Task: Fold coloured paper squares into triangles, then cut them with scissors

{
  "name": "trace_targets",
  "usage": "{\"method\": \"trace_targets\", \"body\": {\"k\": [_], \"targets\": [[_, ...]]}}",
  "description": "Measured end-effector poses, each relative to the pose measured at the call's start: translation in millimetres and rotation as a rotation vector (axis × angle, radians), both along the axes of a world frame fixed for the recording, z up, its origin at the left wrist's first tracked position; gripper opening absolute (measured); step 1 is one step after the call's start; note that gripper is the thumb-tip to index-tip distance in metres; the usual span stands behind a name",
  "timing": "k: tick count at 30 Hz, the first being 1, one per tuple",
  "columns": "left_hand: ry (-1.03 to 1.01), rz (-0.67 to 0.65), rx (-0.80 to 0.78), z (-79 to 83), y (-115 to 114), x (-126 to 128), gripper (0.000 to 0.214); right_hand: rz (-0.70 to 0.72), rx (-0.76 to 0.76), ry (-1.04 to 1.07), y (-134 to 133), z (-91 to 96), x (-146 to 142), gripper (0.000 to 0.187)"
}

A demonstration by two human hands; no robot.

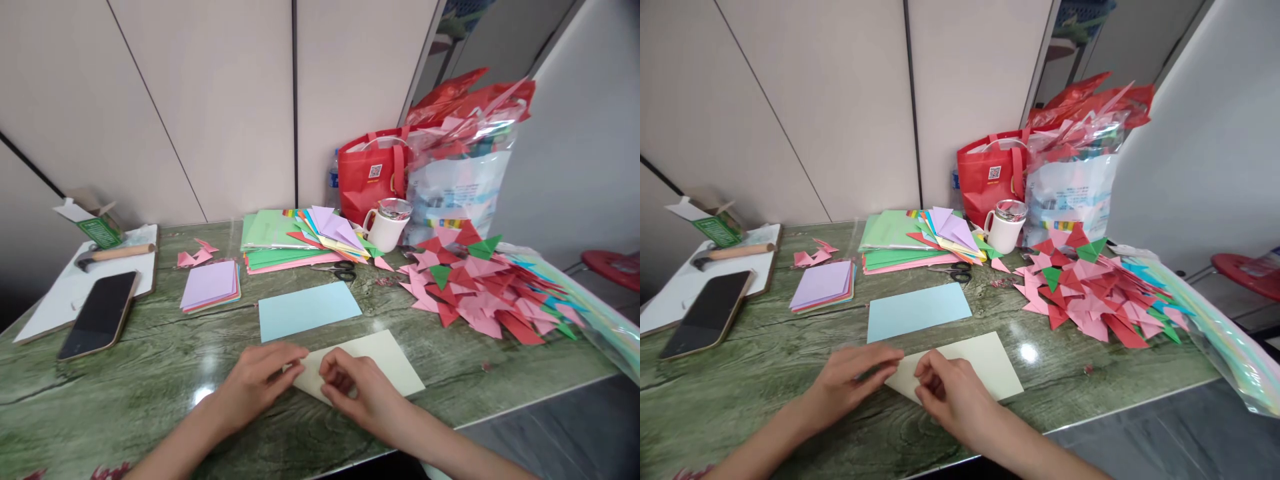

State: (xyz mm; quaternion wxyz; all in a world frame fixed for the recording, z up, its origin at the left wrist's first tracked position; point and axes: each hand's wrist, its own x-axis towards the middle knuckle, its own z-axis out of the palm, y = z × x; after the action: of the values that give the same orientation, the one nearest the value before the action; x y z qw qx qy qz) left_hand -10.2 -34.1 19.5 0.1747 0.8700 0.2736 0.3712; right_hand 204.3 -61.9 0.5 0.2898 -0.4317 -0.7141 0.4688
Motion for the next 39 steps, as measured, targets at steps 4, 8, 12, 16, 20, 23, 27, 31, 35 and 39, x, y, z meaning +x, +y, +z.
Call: {"method": "trace_targets", "body": {"k": [4,8,12,16,20,23,27,31,35,39], "targets": [[0.074,0.087,0.046,-6.9,1,-2,0.022,0.004,0.01,-0.002,2,-2.0,2,0.006],[0.177,0.089,0.048,-12.6,2,-2,0.026,0.004,0.149,-0.074,4,-1.6,5,0.011],[0.186,0.077,0.045,-13.1,4,-2,0.027,0.04,0.266,-0.12,8,0.2,11,0.015],[0.193,0.07,0.051,-11.4,7,1,0.026,0.056,0.289,-0.139,14,-0.3,17,0.014],[0.332,0.125,0.244,-7.3,-4,6,0.03,0.047,0.209,-0.124,19,-2.2,19,0.011],[0.485,0.054,0.466,-4.9,-20,10,0.036,0.058,0.179,-0.122,20,-3.6,20,0.011],[0.569,0.001,0.5,-8.3,-35,10,0.037,0.073,0.149,-0.109,20,-5.6,20,0.01],[0.595,0.004,0.492,-13.9,-38,7,0.038,0.07,0.124,-0.101,21,-6.4,21,0.011],[0.587,0.011,0.476,-15.7,-38,8,0.037,0.084,0.097,-0.094,21,-7.1,23,0.013],[0.582,0.0,0.464,-16.0,-37,9,0.037,0.157,0.174,-0.126,22,-5.9,29,0.02]]}}
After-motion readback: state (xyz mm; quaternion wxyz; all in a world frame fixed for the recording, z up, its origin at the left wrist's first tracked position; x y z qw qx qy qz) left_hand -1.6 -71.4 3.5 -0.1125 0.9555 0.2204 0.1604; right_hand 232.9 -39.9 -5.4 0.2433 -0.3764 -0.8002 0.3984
